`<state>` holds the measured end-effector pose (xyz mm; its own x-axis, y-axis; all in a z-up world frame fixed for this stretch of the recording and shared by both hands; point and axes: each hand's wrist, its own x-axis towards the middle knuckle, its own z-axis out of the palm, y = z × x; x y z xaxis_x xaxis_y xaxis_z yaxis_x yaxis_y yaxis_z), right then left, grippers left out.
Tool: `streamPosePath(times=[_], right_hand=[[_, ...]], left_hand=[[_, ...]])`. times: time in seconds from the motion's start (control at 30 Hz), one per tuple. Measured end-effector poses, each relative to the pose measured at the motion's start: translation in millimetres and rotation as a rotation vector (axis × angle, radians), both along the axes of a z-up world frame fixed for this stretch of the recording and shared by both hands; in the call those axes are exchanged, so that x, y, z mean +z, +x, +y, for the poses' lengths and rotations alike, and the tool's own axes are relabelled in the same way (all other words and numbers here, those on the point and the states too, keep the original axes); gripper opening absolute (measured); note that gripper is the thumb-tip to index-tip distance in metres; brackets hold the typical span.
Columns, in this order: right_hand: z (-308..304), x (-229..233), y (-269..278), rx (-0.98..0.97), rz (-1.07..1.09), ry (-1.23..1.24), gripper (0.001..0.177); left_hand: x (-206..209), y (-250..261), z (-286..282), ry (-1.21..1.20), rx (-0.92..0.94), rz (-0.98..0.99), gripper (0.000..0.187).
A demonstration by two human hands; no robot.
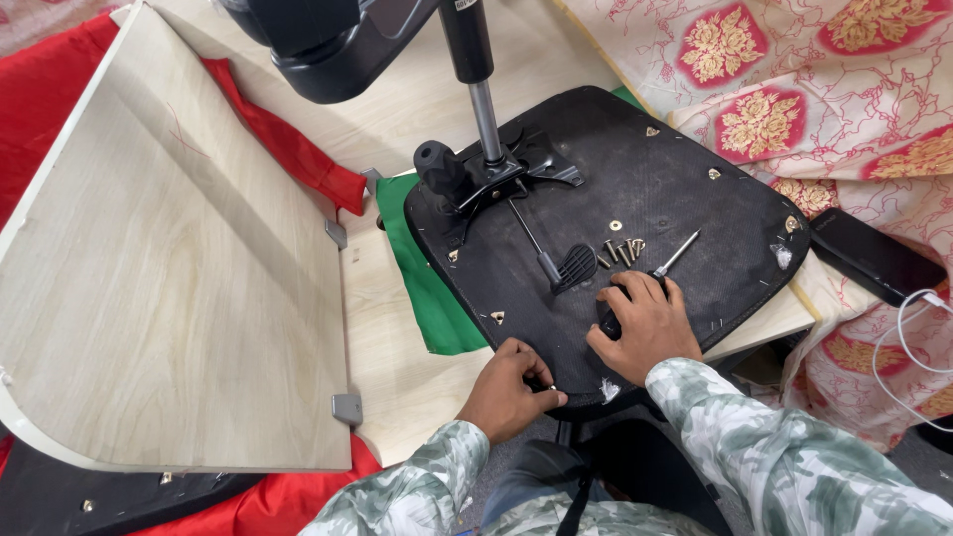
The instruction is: The person uses a screwdriver to tighten screws into the underside of an overturned chair seat. They repeatedly insert and tighten screws at different locations on the seat base.
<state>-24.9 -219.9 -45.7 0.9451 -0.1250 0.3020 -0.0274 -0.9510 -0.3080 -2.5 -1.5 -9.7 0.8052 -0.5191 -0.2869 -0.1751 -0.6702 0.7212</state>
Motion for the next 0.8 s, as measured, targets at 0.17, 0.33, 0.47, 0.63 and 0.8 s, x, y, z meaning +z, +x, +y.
streamPosePath(times=[0.17, 0.33, 0.47, 0.63, 0.8], right_hand=[[0, 0, -1, 0.009, -0.015, 0.011, 0.042], [-1, -1, 0, 0.021, -0.022, 0.024, 0.043], [-2, -3, 1, 0.018, -0.013, 0.033, 0.043], [-1, 0, 1, 0.018, -0.016, 0.034, 0.042], [-1, 1, 3, 0.013, 0.011, 0.029, 0.042]], left_hand=[[-3, -1, 1, -0.064, 0.012, -0.009, 0.024], [-7, -2, 0, -0.038, 0.021, -0.023, 0.022], [-11, -2, 2, -0.075, 0.015, -0.038, 0.02], [-13, -1, 2, -0.124, 0.059, 0.032, 0.016], [-14, 2, 5, -0.173, 0.055, 0.105, 0.013]])
